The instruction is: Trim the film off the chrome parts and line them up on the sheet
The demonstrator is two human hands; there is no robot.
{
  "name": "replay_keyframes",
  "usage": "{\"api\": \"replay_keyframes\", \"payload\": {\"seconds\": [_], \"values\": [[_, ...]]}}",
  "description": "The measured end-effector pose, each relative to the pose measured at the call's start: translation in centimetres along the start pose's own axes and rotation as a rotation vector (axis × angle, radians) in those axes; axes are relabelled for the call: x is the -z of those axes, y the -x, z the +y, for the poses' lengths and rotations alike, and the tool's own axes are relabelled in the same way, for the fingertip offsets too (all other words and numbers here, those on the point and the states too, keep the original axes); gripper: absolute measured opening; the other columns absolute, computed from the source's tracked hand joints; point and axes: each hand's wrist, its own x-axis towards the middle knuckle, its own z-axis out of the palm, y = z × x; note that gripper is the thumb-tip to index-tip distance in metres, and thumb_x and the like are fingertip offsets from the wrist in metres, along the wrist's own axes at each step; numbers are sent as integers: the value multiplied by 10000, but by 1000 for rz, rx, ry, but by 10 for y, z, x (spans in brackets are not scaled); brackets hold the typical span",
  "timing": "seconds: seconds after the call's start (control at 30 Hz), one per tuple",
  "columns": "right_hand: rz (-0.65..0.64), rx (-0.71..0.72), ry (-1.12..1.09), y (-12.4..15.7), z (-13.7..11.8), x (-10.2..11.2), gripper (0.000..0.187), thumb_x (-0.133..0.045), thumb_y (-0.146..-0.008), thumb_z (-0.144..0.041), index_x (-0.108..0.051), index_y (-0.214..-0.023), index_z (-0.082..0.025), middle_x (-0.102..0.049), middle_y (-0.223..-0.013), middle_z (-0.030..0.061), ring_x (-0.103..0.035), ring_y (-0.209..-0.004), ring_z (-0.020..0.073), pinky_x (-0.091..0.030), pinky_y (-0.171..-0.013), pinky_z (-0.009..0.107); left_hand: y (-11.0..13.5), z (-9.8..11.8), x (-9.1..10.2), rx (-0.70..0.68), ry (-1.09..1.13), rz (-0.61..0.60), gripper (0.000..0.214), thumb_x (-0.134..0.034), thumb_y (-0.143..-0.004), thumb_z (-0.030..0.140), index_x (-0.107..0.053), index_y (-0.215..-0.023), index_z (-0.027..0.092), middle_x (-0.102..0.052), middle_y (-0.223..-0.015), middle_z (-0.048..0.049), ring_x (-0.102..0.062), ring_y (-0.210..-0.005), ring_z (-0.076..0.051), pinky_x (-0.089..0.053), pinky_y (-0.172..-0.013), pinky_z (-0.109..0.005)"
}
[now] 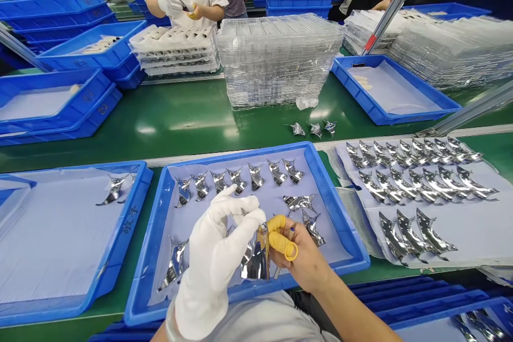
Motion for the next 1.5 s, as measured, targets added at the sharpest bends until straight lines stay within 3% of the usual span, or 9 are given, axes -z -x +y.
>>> {"api": "replay_keyframes", "payload": {"seconds": [0.17, 0.4, 0.53, 0.67, 0.8, 0.93, 1.17, 1.37, 1.5], "values": [[-24, -3, -46, -4, 3, 5, 553, -905, -670, -652, -581, -753, -212, -378, -400, -139, -181, -387, 42, -145, -433, 221, -6, 4, 6, 56, 7, -218, 292, -809, -840, 379, -805, -1102, 251, -804, -1043, -70, -733, -990, -259, -586, -923, -412], [-39, -43, 11, -5, 10, 6, 468, -854, -772, -598, -603, -815, -205, -358, -421, -142, -183, -393, 47, -159, -425, 209, -13, 5, 0, -191, -111, -225, 59, -800, -815, 245, -787, -774, 285, -735, -855, -22, -666, -893, -224, -546, -928, -410], [62, 108, 277, 0, 12, 9, 487, -672, -904, -680, -630, -873, -195, -407, -499, -100, -260, -441, 79, -218, -443, 227, -19, -1, 5, -299, -70, -277, 75, -788, -841, 219, -814, -842, 290, -703, -990, -51, -672, -929, -224, -571, -834, -374], [186, 361, 645, 7, 5, 17, 422, -516, -1036, -573, -665, -1035, -177, -553, -685, -23, -384, -555, 119, -319, -530, 266, -23, -3, 13, -457, -163, -274, 130, -733, -911, 195, -793, -897, 310, -766, -968, -12, -683, -925, -215, -492, -993, -431], [205, 318, 730, 14, 0, 18, 375, -521, -1047, -520, -675, -1040, -179, -535, -715, -22, -406, -607, 132, -327, -562, 275, -22, -4, 16, -547, -170, -197, 187, -717, -923, 132, -774, -930, 311, -783, -916, 34, -649, -873, -182, -450, -1009, -417], [175, 231, 582, 9, 4, 18, 439, -600, -983, -602, -681, -1052, -176, -521, -729, -30, -381, -588, 116, -315, -541, 262, -18, -11, 13, -423, 10, -176, 186, -709, -933, 134, -790, -955, 301, -758, -948, 12, -629, -944, -179, -507, -876, -339], [-53, -103, 35, -6, 2, 11, 542, -860, -744, -628, -534, -659, -204, -348, -467, -118, -188, -428, 47, -135, -435, 230, -15, -26, 0, -233, 209, -285, 79, -729, -940, 248, -796, -903, 269, -746, -917, -3, -661, -896, -158, -536, -818, -268], [26, -116, -160, -1, -4, 6, 550, -965, -649, -532, -530, -668, -196, -410, -512, -118, -187, -403, 15, -107, -403, 190, -4, -24, 4, -24, 81, -96, 168, -668, -989, 367, -778, -1061, 263, -749, -1091, -30, -664, -1053, -182, -495, -984, -298], [67, -69, -173, 0, -6, 9, 544, -959, -660, -549, -550, -701, -192, -445, -547, -111, -199, -410, 12, -129, -402, 175, 1, -24, 15, 106, 83, -320, 311, -621, -998, 457, -776, -885, 213, -704, -858, -37, -651, -842, -176, -525, -824, -292]]}}
